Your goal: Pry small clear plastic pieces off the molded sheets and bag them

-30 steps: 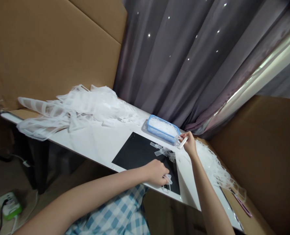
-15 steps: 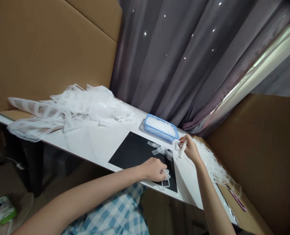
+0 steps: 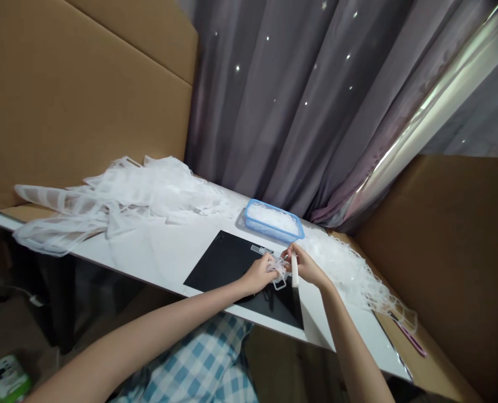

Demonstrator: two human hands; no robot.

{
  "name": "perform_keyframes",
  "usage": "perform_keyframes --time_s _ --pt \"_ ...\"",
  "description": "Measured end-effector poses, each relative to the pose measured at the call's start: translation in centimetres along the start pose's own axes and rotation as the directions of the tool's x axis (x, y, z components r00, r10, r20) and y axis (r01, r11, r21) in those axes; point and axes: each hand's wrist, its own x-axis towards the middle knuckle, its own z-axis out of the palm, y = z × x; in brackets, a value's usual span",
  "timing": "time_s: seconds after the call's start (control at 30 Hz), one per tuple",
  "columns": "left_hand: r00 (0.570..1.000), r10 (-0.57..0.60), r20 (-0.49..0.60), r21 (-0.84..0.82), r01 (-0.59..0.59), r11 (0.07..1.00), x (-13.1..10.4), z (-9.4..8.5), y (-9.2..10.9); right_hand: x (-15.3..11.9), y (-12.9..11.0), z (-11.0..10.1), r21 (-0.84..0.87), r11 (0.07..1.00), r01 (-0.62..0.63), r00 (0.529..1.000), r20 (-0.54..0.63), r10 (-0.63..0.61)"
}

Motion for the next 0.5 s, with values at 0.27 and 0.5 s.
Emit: perform_keyframes --time_s 0.27,0.5 --pt "0.998 -0.003 0.057 -0.121 0.01 0.993 0.2 0.0 -0.2 -0.7 -1.1 -0.5 0.073 0.997 -0.025 0.994 0.112 0.017" --pt "0.994 0.008 0.105 -0.207 0.013 0.978 -0.1 -0.5 0.5 -0.5 -1.4 -0.4 0.093 0.996 0.002 0.994 0.106 -0.012"
